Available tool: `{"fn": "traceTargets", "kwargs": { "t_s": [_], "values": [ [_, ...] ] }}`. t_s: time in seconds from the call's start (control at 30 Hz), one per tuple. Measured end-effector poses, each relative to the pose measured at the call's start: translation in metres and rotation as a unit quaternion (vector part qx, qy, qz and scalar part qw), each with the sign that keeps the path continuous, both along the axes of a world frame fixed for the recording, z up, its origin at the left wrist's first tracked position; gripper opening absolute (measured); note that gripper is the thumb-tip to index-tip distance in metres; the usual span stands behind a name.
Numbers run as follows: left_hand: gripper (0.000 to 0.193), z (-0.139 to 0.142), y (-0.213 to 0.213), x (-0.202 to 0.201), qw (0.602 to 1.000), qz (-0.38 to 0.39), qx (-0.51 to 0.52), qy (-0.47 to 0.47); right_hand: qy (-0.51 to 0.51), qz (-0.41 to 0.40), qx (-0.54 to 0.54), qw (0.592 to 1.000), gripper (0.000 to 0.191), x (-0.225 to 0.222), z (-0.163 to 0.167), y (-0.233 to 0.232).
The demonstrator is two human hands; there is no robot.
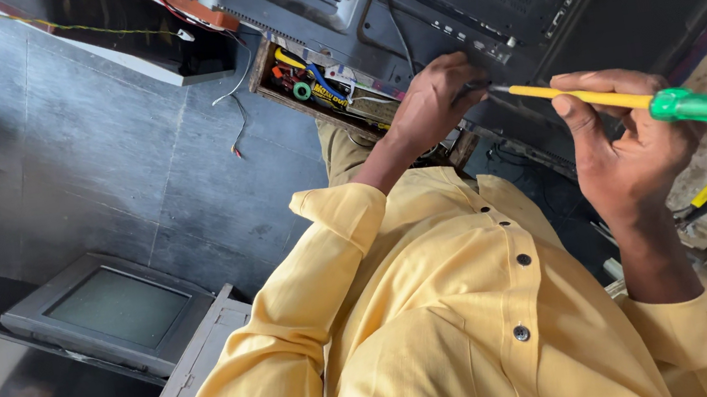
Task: The person uses a screwdriver to remove screws from the back panel of a television. After removing several screws, the person detaches the back cover to expose the internal components.
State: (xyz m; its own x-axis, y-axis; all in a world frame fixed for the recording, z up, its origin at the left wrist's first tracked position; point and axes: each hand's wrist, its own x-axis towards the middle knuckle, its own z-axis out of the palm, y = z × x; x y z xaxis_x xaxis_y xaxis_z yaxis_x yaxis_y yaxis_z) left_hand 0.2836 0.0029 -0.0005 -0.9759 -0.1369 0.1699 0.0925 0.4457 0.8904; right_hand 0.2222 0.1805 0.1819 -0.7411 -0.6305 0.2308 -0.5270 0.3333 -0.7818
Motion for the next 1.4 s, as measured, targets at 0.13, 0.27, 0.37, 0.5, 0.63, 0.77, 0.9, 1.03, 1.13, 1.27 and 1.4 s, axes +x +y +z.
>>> {"fn": "traceTargets", "kwargs": {
  "t_s": [0.13, 0.27, 0.37, 0.5, 0.63, 0.77, 0.9, 1.03, 1.13, 1.27, 1.4],
  "values": [
    [0.015, 0.011, -0.016, 0.007, 0.999, 0.032, 0.023, -0.006, 0.024, 0.023, 0.011, 0.999, 0.021, -0.004, 0.010, -0.021],
    [0.015, 0.014, -0.043, 0.028, 0.975, 0.161, 0.132, -0.075, -0.062, 0.026, -0.089, 0.994, 0.021, -0.007, 0.003, -0.051],
    [0.018, 0.008, -0.066, 0.048, 0.929, 0.259, 0.218, -0.150, -0.070, 0.010, -0.035, 0.997, 0.018, -0.015, -0.015, -0.078],
    [0.018, -0.005, -0.095, 0.069, 0.886, 0.264, 0.377, -0.053, 0.064, 0.121, -0.028, 0.990, 0.018, -0.023, -0.044, -0.110],
    [0.023, -0.010, -0.108, 0.074, 0.889, 0.241, 0.388, -0.017, 0.038, 0.155, -0.036, 0.987, 0.015, -0.022, -0.061, -0.127],
    [0.020, 0.007, -0.110, 0.068, 0.888, 0.235, 0.394, -0.021, 0.042, 0.147, -0.017, 0.988, 0.017, -0.021, -0.062, -0.131],
    [0.009, 0.025, -0.109, 0.060, 0.931, 0.215, 0.290, -0.046, 0.071, 0.121, 0.027, 0.990, 0.017, -0.018, -0.060, -0.129],
    [0.012, 0.020, -0.109, 0.041, 0.992, 0.112, 0.035, 0.051, 0.099, 0.133, 0.013, 0.986, 0.013, -0.016, -0.072, -0.127],
    [0.048, 0.012, -0.112, 0.014, 0.991, -0.005, -0.131, 0.004, 0.115, 0.106, 0.050, 0.986, 0.011, -0.014, -0.099, -0.119],
    [0.027, 0.017, -0.115, 0.004, 0.971, 0.073, -0.220, 0.056, -0.105, 0.118, -0.040, 0.987, 0.006, -0.031, -0.169, -0.115],
    [0.016, 0.033, -0.115, 0.006, 0.977, 0.153, -0.133, 0.059, -0.111, 0.132, -0.068, 0.983, 0.007, -0.046, -0.201, -0.119]
  ]
}}
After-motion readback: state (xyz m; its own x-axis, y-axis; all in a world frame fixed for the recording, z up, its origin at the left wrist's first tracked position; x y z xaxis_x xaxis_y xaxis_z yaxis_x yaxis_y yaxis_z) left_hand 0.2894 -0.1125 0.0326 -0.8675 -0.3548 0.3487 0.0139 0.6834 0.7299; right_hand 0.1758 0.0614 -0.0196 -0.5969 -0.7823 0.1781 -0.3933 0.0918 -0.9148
